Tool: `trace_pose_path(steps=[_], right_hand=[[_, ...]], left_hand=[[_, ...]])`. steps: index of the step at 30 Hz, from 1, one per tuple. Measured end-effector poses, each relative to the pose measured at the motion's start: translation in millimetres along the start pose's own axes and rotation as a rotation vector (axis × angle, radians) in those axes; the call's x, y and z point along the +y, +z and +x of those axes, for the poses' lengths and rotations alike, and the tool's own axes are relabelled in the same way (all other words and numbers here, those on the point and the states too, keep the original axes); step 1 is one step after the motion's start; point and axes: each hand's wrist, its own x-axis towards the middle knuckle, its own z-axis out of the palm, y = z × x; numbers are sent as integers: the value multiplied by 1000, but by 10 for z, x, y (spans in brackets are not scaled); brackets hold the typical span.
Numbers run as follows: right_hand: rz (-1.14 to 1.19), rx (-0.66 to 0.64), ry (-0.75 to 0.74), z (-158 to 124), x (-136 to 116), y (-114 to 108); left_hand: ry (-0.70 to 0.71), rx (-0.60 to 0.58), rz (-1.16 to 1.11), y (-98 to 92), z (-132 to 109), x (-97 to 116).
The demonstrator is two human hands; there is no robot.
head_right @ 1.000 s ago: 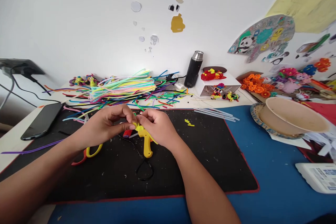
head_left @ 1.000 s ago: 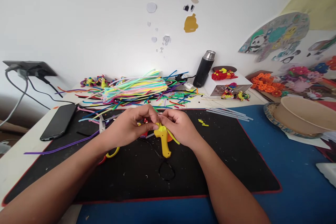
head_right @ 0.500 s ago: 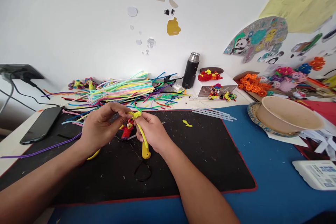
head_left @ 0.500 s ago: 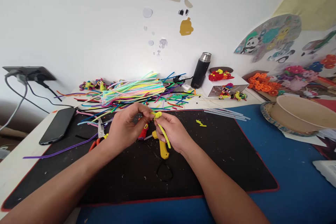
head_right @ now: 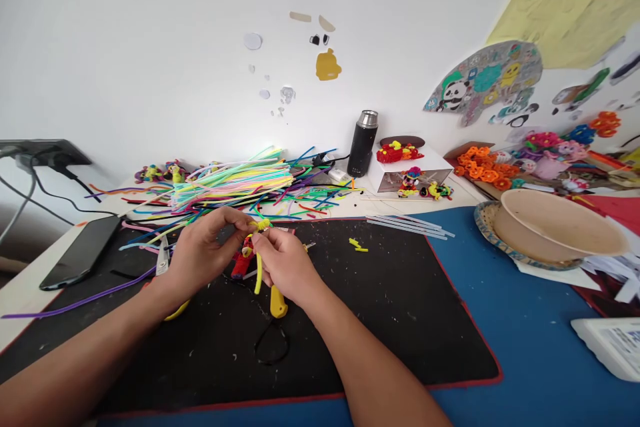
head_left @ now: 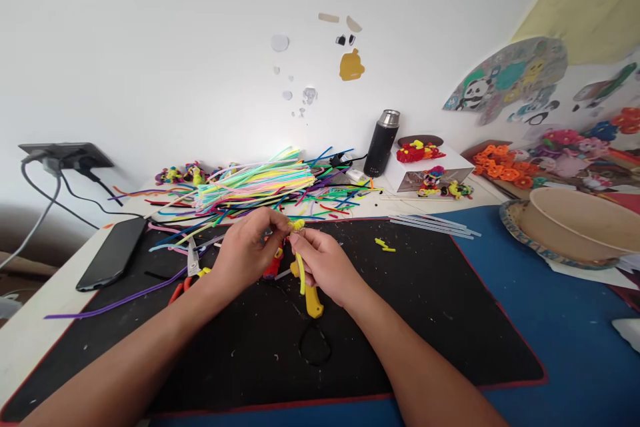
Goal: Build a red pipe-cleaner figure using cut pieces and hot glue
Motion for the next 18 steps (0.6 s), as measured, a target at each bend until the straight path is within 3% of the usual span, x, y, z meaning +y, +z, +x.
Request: trace_pose_path(steps=[7, 14, 18], right_hand=[[-348, 59, -167, -1, 33, -40], [-686, 166, -328, -33, -66, -109], [-755, 199, -399, -47, -94, -163]], left_hand=[[14, -62, 33, 4, 12, -109], [9, -146, -10, -28, 64, -74], [-16, -208, -61, -106, 101, -45]])
